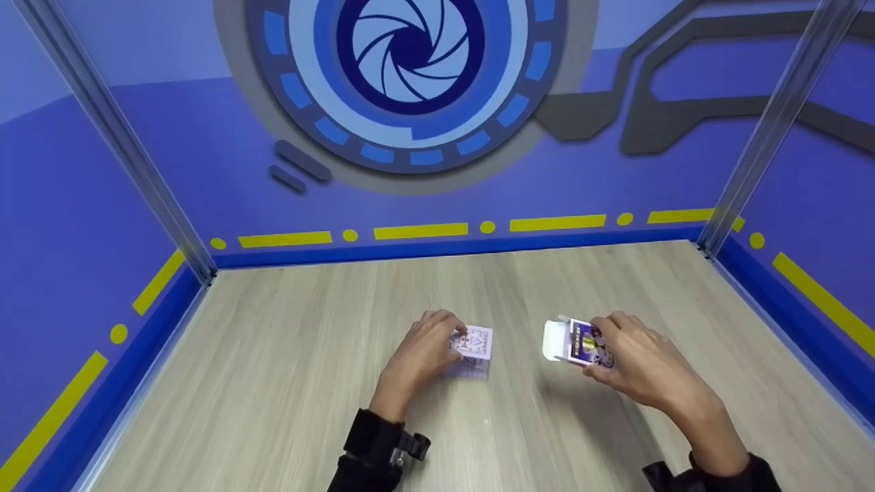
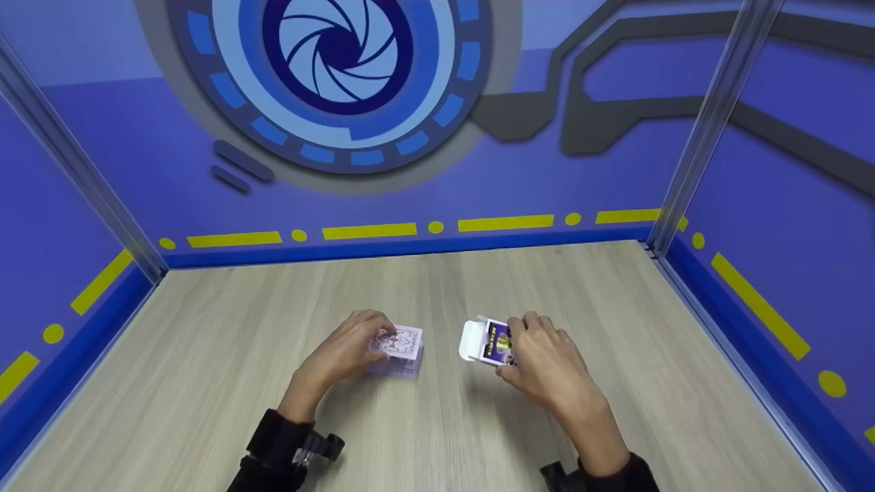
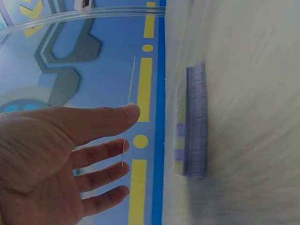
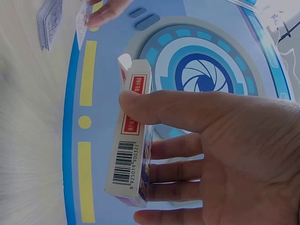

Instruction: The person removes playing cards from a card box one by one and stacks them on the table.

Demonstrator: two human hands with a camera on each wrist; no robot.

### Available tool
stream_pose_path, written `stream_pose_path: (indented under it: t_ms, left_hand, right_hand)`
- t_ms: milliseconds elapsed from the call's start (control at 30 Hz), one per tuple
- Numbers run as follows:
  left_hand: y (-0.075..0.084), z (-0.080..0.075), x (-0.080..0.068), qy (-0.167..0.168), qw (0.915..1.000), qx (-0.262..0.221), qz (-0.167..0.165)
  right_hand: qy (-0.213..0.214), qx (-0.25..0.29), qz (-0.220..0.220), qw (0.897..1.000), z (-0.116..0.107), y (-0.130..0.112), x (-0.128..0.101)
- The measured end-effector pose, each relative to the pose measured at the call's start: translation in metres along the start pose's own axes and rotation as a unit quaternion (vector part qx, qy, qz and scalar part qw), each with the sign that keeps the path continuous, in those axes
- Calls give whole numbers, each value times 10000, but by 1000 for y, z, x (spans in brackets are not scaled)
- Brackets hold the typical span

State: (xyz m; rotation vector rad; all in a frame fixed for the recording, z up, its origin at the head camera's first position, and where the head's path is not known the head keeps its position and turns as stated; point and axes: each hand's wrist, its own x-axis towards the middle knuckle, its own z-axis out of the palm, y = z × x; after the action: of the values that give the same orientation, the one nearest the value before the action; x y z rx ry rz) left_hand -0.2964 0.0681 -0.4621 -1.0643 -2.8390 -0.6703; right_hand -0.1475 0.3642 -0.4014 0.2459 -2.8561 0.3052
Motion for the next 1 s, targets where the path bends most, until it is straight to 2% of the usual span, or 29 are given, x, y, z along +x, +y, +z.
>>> stream_pose_path:
  t_ms: [333, 500, 733, 1000]
  left_hand:
    - [-6, 14, 1, -73, 10000, 33, 37]
    - [-8, 18, 2, -65, 10000, 20, -43]
    - [-10, 22, 2, -230, 9992, -52, -330]
    - [-13, 27, 1, -281, 9992, -18, -301]
  right_hand:
    - [-244, 128, 82, 9996, 1, -3, -1]
    - [-216, 144, -36, 9997, 2, -3, -1]
    - [-199, 121, -123, 9997, 4, -3, -1]
    - [-254, 45, -110, 9996, 3, -5, 0]
